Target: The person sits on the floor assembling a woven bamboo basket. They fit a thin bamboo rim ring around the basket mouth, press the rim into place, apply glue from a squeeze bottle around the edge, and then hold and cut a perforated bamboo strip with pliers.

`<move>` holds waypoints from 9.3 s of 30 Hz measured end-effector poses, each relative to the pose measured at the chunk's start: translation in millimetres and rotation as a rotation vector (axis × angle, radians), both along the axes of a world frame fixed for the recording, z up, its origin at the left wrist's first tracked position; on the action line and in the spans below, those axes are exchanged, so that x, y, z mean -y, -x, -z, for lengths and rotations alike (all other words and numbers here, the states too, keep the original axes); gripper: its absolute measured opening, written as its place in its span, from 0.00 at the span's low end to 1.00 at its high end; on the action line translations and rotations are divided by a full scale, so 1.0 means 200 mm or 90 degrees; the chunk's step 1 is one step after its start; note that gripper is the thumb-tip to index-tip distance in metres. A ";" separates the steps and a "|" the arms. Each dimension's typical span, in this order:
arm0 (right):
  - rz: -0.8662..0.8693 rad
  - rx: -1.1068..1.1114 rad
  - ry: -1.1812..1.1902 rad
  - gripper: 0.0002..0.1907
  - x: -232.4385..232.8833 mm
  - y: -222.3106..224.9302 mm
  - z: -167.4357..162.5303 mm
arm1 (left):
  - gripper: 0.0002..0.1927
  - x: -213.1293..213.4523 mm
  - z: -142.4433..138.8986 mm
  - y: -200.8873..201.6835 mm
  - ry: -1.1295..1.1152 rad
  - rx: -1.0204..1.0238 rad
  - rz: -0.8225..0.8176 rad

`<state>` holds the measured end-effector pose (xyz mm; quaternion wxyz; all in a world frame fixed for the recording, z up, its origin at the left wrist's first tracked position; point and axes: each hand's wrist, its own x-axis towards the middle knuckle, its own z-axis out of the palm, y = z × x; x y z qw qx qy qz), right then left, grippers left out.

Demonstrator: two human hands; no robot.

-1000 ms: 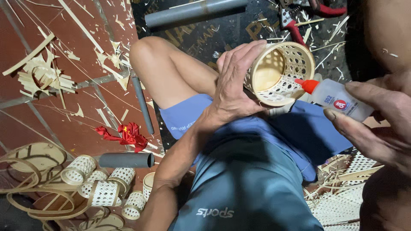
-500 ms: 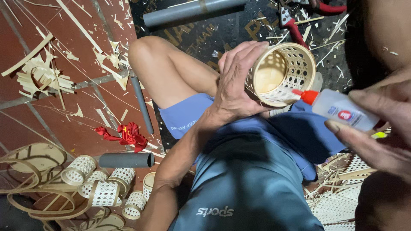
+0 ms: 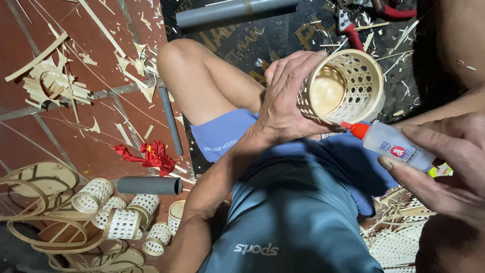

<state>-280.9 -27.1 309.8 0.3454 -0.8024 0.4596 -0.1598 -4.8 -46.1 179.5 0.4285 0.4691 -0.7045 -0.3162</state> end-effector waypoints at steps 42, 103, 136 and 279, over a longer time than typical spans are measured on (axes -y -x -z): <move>0.120 -0.066 -0.146 0.24 0.10 0.00 0.02 | 0.57 -0.03 -0.07 0.03 0.036 -0.006 0.096; 0.176 -0.110 -0.182 0.14 -0.01 0.14 0.28 | 0.44 -0.11 0.27 -0.08 -0.471 -0.980 -0.009; -0.008 0.060 0.095 0.25 0.06 -0.18 0.20 | 0.55 -0.23 0.27 0.21 -0.753 -1.424 0.048; 0.486 0.971 -0.346 0.09 -0.58 0.76 1.38 | 0.46 -0.13 0.18 0.04 -0.459 -1.379 0.091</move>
